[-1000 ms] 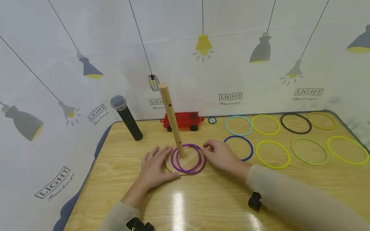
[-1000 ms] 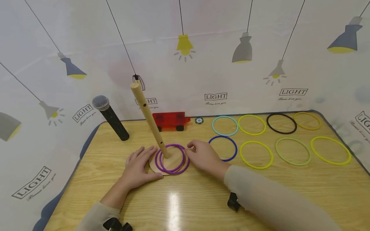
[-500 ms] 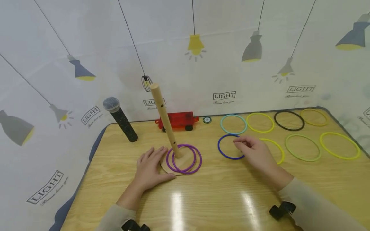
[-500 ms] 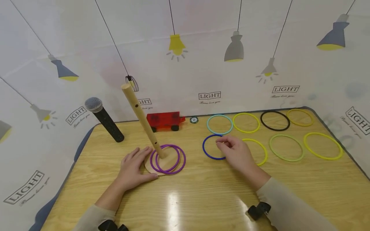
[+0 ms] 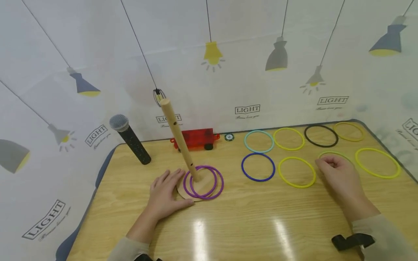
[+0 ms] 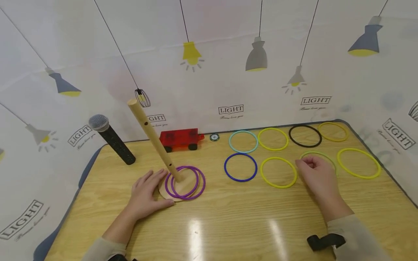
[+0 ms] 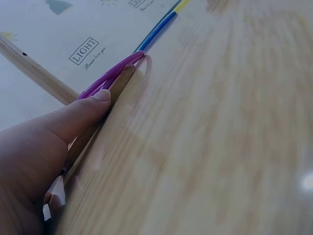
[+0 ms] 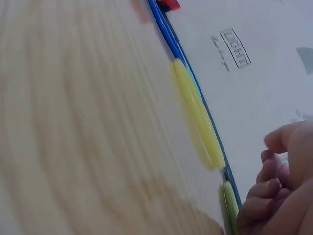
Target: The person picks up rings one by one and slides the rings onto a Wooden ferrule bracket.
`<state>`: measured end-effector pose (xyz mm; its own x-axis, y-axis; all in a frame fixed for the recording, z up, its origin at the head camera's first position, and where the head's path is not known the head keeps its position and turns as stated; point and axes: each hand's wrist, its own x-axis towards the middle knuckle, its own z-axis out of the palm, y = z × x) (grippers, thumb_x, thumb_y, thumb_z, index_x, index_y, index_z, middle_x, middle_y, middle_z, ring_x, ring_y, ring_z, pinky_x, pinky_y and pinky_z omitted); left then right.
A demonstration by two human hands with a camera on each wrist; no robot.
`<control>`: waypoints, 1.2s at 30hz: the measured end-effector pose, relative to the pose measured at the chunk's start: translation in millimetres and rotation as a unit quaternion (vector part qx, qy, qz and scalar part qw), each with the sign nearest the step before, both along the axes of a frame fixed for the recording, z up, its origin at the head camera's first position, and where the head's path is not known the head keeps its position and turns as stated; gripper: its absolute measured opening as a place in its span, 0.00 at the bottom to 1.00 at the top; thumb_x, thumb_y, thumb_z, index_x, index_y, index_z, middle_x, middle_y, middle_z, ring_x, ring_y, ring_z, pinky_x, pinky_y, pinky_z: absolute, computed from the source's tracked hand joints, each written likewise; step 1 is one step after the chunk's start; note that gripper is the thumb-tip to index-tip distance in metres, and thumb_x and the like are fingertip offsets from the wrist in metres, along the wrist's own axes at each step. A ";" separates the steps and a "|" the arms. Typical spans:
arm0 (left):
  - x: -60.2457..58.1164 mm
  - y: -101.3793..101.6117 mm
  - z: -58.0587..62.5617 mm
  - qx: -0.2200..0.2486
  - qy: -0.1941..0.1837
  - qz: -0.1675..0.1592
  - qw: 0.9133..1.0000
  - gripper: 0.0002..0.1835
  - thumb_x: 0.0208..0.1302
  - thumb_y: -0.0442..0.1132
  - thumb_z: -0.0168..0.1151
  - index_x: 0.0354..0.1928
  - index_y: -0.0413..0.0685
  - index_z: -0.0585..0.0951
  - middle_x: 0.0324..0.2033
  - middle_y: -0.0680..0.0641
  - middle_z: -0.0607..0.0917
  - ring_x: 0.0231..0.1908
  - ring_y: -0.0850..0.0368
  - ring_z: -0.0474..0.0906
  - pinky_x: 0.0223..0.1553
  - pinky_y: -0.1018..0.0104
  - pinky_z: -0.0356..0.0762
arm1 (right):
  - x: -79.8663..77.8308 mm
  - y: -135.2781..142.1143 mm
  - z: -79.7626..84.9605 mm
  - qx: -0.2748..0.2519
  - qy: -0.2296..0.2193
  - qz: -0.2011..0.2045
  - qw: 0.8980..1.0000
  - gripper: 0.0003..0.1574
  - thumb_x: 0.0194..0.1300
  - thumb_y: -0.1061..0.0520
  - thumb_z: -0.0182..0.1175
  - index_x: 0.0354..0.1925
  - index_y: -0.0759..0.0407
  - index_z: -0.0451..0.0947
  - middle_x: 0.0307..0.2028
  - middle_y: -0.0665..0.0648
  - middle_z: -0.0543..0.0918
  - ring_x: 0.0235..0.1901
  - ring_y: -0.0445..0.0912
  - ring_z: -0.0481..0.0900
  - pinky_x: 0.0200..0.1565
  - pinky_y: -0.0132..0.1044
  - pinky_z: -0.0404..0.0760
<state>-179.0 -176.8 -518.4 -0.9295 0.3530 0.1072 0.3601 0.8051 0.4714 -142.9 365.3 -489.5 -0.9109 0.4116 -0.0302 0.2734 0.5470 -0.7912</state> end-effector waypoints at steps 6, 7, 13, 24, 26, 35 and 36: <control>3.5 -4.8 -1.8 -0.002 0.008 0.004 1.000 0.60 0.48 0.74 0.78 0.81 0.55 0.70 0.79 0.48 0.68 0.80 0.32 0.52 0.74 0.27 0.41 | 7.1 14.5 -10.5 0.097 -0.024 0.027 0.995 0.32 0.73 0.32 0.63 0.43 0.61 0.85 0.36 0.56 0.86 0.33 0.49 0.77 0.33 0.39 0.74; 4.3 -5.7 -1.9 -0.003 0.007 0.005 1.000 0.60 0.48 0.74 0.78 0.81 0.55 0.70 0.79 0.48 0.68 0.80 0.32 0.52 0.74 0.27 0.41 | 7.3 14.4 -11.5 0.103 -0.026 0.037 0.994 0.33 0.73 0.32 0.64 0.42 0.61 0.86 0.36 0.56 0.87 0.33 0.50 0.78 0.33 0.40 0.74; 6.3 -9.2 0.9 -0.005 0.007 0.008 1.000 0.59 0.49 0.74 0.77 0.81 0.54 0.70 0.79 0.48 0.68 0.80 0.33 0.53 0.74 0.26 0.41 | 2.8 8.5 -12.9 0.137 -0.023 0.077 0.987 0.33 0.70 0.30 0.67 0.39 0.59 0.86 0.34 0.56 0.87 0.32 0.49 0.80 0.34 0.43 0.75; 4.6 -4.6 -1.6 0.001 0.002 0.006 1.000 0.59 0.49 0.74 0.77 0.80 0.55 0.70 0.79 0.48 0.69 0.80 0.32 0.53 0.74 0.26 0.41 | 7.9 40.4 -11.1 0.155 0.000 -0.007 0.988 0.29 0.72 0.36 0.64 0.39 0.61 0.86 0.33 0.58 0.87 0.32 0.51 0.79 0.32 0.42 0.73; 3.6 -2.6 -2.3 0.002 0.003 0.004 1.000 0.59 0.49 0.75 0.77 0.80 0.55 0.70 0.79 0.48 0.69 0.80 0.33 0.53 0.74 0.26 0.41 | 11.2 56.9 -7.6 0.159 -0.020 -0.034 0.987 0.31 0.72 0.36 0.63 0.42 0.65 0.85 0.35 0.63 0.88 0.34 0.56 0.80 0.33 0.45 0.74; 2.4 0.3 -0.3 0.005 0.000 0.003 1.000 0.59 0.49 0.74 0.78 0.81 0.54 0.70 0.79 0.47 0.68 0.80 0.33 0.52 0.74 0.27 0.40 | 34.6 124.1 2.0 0.083 -0.122 -0.181 0.972 0.36 0.77 0.38 0.50 0.53 0.73 0.73 0.40 0.73 0.79 0.30 0.60 0.78 0.26 0.47 0.76; 2.5 0.2 -0.2 0.004 0.001 0.003 1.000 0.59 0.49 0.74 0.78 0.81 0.54 0.70 0.79 0.47 0.68 0.80 0.33 0.52 0.74 0.27 0.40 | 37.1 127.3 1.7 0.061 -0.123 -0.192 0.972 0.36 0.76 0.38 0.50 0.53 0.73 0.72 0.40 0.72 0.78 0.28 0.58 0.77 0.24 0.47 0.76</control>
